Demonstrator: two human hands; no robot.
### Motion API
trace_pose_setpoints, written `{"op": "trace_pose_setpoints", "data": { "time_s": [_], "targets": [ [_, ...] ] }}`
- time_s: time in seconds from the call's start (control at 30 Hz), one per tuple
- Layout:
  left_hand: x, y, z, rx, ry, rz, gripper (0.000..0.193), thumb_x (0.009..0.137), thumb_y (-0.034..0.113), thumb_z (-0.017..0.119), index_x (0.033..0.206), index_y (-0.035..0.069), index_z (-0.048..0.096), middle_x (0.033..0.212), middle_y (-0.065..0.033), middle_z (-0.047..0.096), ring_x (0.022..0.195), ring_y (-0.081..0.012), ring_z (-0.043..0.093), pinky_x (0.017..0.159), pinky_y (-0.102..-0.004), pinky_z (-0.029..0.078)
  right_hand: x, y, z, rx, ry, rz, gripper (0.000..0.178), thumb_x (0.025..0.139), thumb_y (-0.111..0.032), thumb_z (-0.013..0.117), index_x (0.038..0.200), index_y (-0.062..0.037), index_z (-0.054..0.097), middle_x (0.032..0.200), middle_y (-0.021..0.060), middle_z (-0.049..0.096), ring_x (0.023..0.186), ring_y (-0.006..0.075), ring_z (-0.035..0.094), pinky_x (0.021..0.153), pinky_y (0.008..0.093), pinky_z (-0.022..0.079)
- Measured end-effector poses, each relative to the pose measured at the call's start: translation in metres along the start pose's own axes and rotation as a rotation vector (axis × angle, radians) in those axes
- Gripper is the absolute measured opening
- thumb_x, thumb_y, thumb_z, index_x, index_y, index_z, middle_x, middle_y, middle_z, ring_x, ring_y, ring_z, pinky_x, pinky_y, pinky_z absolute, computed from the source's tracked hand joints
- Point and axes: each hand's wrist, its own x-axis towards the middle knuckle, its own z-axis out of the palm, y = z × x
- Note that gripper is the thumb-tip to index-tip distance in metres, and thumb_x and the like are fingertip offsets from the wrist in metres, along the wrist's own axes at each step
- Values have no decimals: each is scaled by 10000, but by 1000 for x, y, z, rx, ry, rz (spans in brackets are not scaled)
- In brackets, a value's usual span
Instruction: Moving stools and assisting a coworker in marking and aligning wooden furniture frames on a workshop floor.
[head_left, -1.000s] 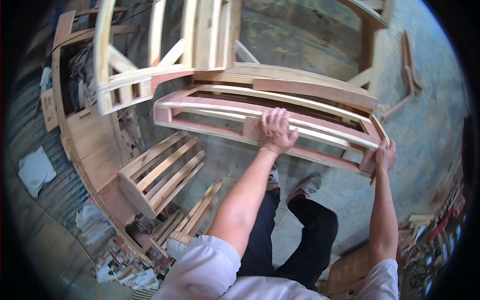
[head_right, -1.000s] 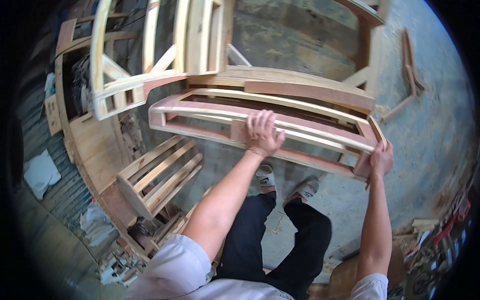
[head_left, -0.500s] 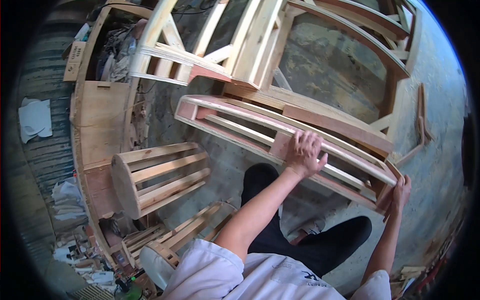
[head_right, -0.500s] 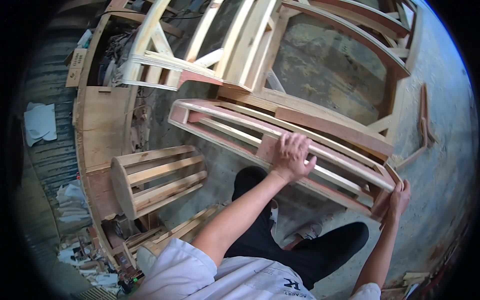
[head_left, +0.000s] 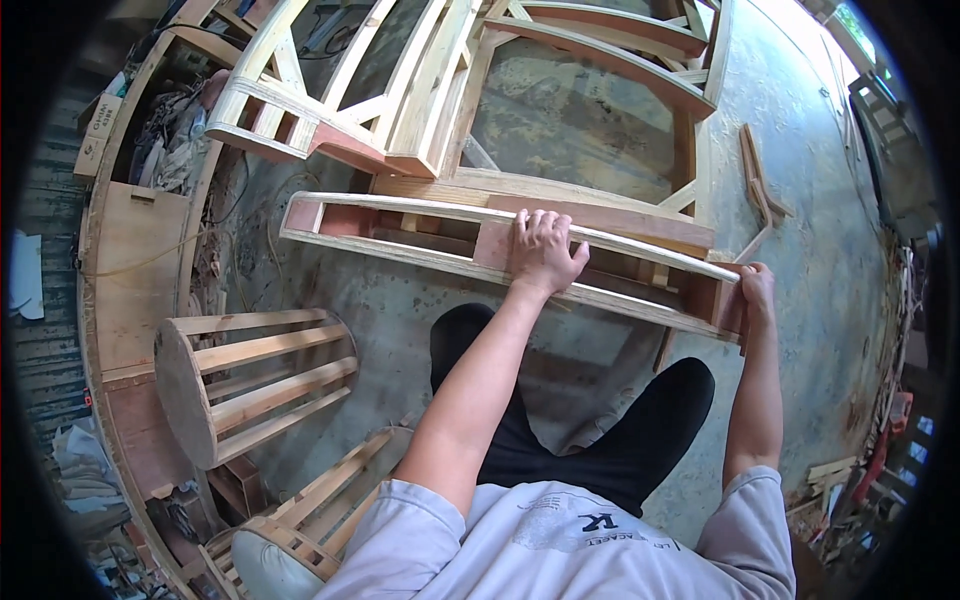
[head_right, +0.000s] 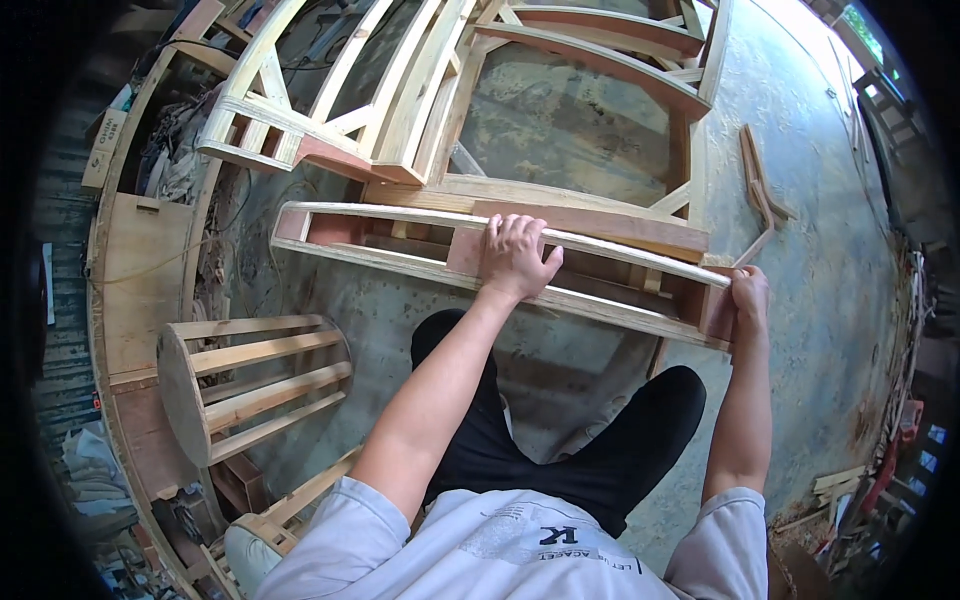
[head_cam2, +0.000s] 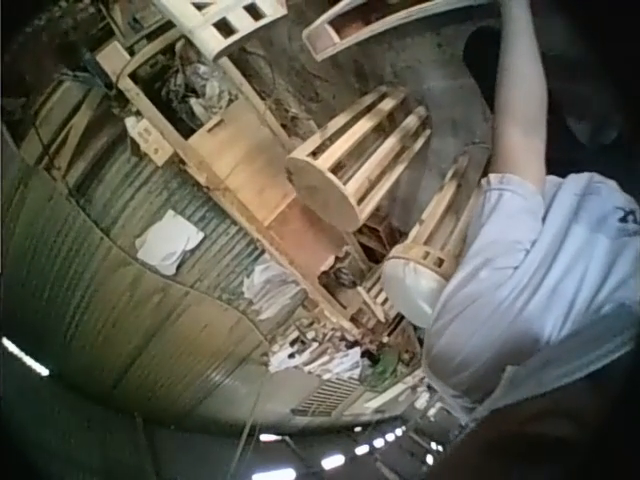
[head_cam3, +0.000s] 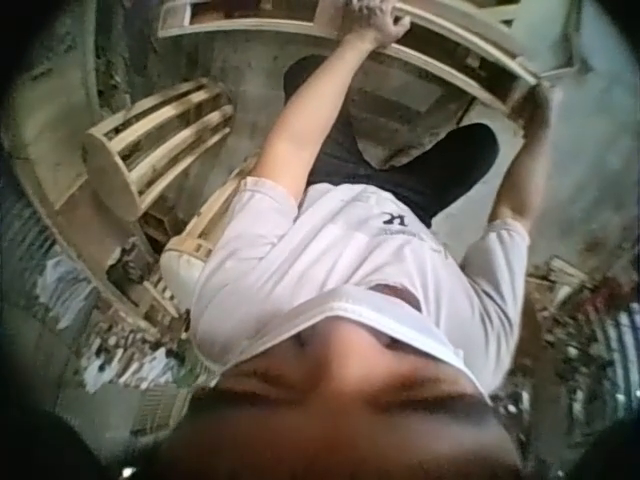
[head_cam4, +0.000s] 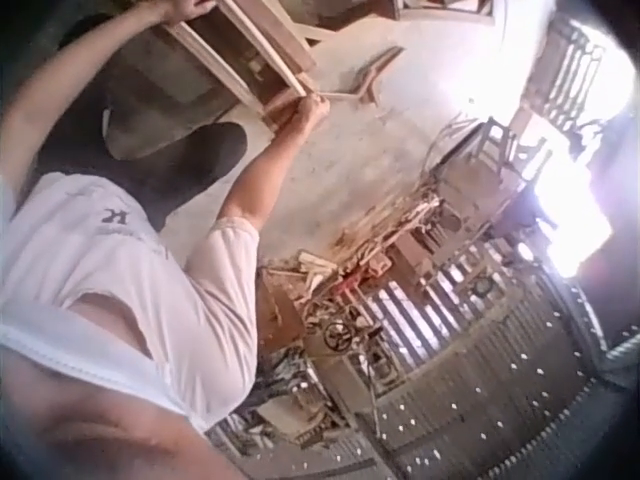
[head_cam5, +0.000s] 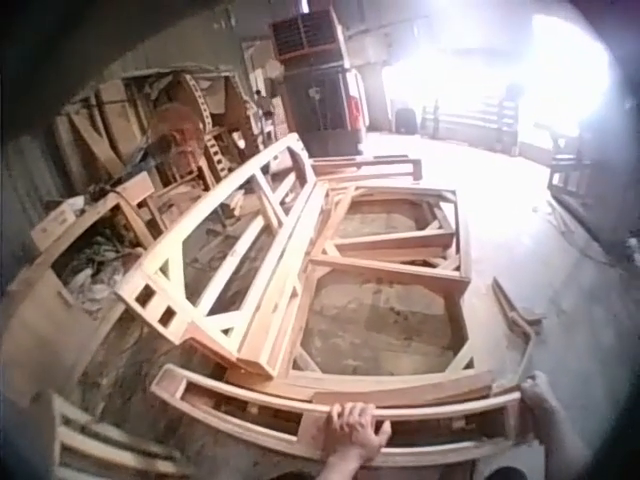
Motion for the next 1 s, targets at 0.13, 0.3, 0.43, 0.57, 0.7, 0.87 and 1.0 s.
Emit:
{"op": "trace_pose_setpoints", "data": {
  "time_s": [0.13, 0.3, 0.43, 0.57, 0.7, 0.87, 1.0],
  "targets": [
    [3, 5, 9, 6, 57, 44, 421, 720, 378, 568, 965, 36, 588, 983, -139, 581, 1029, -278, 504, 1010, -462, 262, 14, 20, -5, -87, 56, -51, 337, 746, -204, 557, 985, 25, 623, 894, 160, 649, 789, 233, 616, 674, 340, 486],
    [3, 4, 1, 72, -45, 17, 456, 745, 400, 550, 1038, 52, 573, 1057, -112, 570, 1083, -250, 481, 1031, -432, 251, 2, 1, -4, -156, 92, -25, 334, 752, -227, 516, 989, -27, 640, 979, 176, 643, 905, 287, 618, 794, 365, 468],
    [1, 5, 3, 43, -23, 16, 429, 732, 366, 578, 1032, 59, 579, 1052, -107, 573, 1074, -252, 480, 1031, -414, 239, -10, -11, -1, -304, 104, 55, 338, 801, -279, 495, 1047, -83, 617, 1052, 162, 619, 996, 315, 586, 848, 394, 457],
    [1, 8, 6, 38, 15, 47, 401, 715, 353, 597, 989, 61, 590, 1008, -102, 589, 1027, -248, 497, 998, -401, 267, -18, -17, -8, -294, 121, 113, 351, 806, -294, 491, 1067, -90, 605, 1082, 158, 608, 1013, 321, 577, 858, 402, 452],
    [1, 11, 3, 67, -12, 32, 399, 723, 352, 598, 1003, 68, 582, 1021, -97, 586, 1052, -244, 490, 1017, -398, 256, -23, -24, -10, -309, 88, 134, 368, 812, -308, 497, 1092, -86, 589, 1071, 168, 611, 1016, 317, 577, 857, 399, 450],
    [2, 15, 6, 87, -12, 36, 402, 729, 354, 597, 1012, 69, 579, 1032, -90, 583, 1063, -241, 486, 1025, -402, 253, -20, -23, -15, -320, 87, 110, 328, 807, -284, 502, 1026, -55, 585, 1041, 186, 616, 985, 340, 589, 840, 419, 459],
    [0, 11, 5, 91, -15, 23, 409, 728, 357, 592, 1021, 72, 577, 1037, -90, 583, 1067, -243, 487, 1028, -406, 251, -23, -25, -11, -299, 91, 81, 327, 804, -284, 502, 1017, -50, 584, 1034, 197, 614, 982, 340, 591, 840, 424, 460]
  ]
}}
